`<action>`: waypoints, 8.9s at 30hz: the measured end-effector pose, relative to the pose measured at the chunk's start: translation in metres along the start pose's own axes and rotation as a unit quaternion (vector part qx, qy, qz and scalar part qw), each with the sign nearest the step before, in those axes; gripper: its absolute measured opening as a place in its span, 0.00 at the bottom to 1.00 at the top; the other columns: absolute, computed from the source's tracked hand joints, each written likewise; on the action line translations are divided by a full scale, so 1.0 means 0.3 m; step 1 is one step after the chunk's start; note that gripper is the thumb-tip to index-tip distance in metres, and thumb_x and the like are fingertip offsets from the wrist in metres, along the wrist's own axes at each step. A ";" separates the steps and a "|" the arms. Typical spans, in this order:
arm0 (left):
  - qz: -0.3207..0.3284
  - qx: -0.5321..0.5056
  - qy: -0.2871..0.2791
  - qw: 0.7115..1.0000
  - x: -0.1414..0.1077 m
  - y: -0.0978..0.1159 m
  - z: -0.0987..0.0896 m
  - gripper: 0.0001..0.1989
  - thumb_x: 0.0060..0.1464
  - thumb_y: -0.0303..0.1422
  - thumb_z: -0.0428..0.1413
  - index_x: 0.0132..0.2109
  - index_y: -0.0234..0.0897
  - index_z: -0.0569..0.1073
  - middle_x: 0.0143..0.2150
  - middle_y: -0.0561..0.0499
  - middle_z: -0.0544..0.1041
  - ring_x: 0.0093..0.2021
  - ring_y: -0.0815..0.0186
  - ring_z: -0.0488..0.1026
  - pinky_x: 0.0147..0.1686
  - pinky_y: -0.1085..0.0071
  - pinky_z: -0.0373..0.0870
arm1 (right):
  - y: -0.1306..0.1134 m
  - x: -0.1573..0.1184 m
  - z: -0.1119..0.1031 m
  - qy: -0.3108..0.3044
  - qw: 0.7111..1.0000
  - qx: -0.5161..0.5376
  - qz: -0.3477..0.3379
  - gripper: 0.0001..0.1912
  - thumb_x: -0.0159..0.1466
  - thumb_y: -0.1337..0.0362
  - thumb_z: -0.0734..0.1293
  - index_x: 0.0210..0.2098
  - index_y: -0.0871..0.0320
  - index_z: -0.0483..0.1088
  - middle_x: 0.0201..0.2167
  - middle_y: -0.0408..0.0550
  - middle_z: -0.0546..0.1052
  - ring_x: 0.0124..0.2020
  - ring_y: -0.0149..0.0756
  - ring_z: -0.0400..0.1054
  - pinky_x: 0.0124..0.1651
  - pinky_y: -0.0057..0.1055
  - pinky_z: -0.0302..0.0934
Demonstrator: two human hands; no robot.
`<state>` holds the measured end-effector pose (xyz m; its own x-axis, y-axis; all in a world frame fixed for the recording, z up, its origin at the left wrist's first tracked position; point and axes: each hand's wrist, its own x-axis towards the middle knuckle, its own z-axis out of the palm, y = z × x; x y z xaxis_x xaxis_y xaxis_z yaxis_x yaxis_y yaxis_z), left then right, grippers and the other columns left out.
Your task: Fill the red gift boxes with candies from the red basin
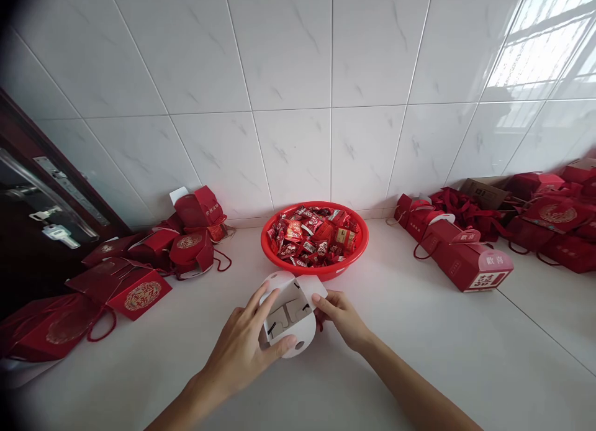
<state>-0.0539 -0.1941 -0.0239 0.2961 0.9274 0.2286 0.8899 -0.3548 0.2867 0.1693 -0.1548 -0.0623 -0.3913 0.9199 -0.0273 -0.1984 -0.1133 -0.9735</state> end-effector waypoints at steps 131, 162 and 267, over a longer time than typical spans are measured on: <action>0.193 -0.106 -0.224 0.949 0.777 -0.018 0.057 0.05 0.50 0.29 0.61 0.33 0.40 0.82 0.37 0.51 0.83 0.37 0.63 0.77 0.39 0.72 0.71 | -0.312 0.363 -0.215 0.193 0.978 -0.019 -0.073 0.12 0.47 0.59 0.78 0.26 0.57 0.75 0.30 0.45 0.78 0.30 0.33 0.72 0.28 0.26 0.70; 0.076 -0.080 -0.042 0.993 0.801 -0.040 0.063 0.12 0.43 0.20 0.59 0.34 0.38 0.81 0.43 0.45 0.83 0.48 0.52 0.78 0.51 0.62 0.74 | -0.332 0.346 -0.212 0.194 0.976 0.049 -0.084 0.12 0.44 0.62 0.75 0.26 0.56 0.72 0.28 0.41 0.73 0.31 0.33 0.67 0.30 0.31 0.74; 0.203 -0.076 -0.246 0.945 0.784 0.075 0.053 0.07 0.42 0.27 0.63 0.33 0.38 0.80 0.30 0.51 0.81 0.35 0.57 0.78 0.40 0.65 0.72 | -0.340 0.350 -0.214 0.297 0.950 0.050 -0.087 0.07 0.44 0.62 0.71 0.23 0.56 0.72 0.26 0.42 0.75 0.26 0.31 0.68 0.25 0.27 0.69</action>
<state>0.0414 0.0180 0.0216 0.7615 0.6404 -0.0999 0.6184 -0.6719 0.4076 0.2060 -0.0225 0.0196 0.2254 0.9741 -0.0206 -0.3093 0.0515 -0.9496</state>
